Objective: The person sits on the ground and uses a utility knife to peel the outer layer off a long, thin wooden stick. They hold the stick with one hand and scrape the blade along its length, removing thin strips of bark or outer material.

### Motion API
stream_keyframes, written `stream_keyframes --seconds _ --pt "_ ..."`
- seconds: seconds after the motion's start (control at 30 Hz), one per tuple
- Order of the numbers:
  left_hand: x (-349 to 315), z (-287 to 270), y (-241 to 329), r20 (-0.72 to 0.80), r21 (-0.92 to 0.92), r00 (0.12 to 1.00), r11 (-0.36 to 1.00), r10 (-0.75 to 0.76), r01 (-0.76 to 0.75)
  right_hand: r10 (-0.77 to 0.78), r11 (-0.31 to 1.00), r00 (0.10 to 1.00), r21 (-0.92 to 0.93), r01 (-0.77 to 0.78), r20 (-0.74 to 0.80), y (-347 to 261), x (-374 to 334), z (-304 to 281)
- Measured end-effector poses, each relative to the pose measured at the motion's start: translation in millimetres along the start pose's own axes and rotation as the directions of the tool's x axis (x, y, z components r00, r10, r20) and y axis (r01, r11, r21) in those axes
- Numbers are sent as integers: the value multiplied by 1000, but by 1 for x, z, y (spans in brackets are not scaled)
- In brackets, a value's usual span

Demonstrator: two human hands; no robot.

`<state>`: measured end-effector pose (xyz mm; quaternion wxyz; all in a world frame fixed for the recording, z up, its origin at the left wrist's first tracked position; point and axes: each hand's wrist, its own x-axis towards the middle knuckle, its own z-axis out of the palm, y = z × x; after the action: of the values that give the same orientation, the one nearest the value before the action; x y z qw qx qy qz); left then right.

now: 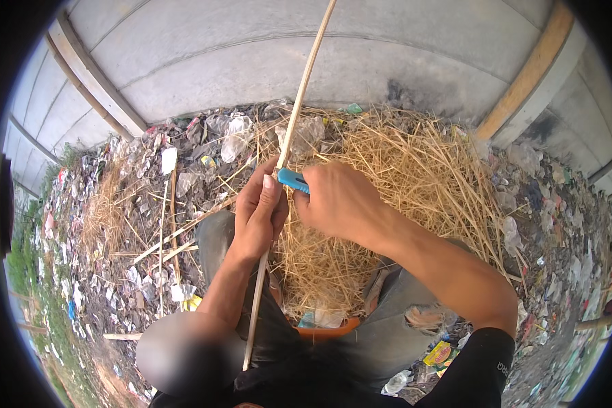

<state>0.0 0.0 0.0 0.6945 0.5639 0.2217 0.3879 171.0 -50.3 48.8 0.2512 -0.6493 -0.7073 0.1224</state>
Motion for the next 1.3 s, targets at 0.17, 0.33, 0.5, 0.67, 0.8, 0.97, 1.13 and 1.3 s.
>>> stream_keyframes --seconds 0.17,0.33,0.5,0.67,0.8,0.97,1.13,1.3 --pt "-4 -2 6 -17 127 1000 992 6 -4 78 997 990 -38 -74 121 -12 2 -5" --pt "-4 -11 3 -24 290 999 957 30 -22 96 993 991 -72 -90 89 -12 3 7" --pt "-3 -13 -2 -89 481 991 876 96 -42 191 972 971 -165 -166 147 -16 13 11" --pt "1 -11 -7 -139 767 957 639 254 -58 273 948 950 -212 -238 151 -21 22 14" --pt "6 -16 -10 -192 832 929 555 316 -17 248 956 958 -193 -220 141 -11 35 27" --pt "14 -16 -8 -229 887 920 458 318 62 256 953 964 -185 -239 74 -7 42 34" --pt "16 -15 -14 -261 895 896 437 359 86 233 928 971 -283 -240 -61 -2 60 25" --pt "12 -12 -10 -240 773 950 631 202 62 201 937 968 -259 -235 -150 -1 63 -5"
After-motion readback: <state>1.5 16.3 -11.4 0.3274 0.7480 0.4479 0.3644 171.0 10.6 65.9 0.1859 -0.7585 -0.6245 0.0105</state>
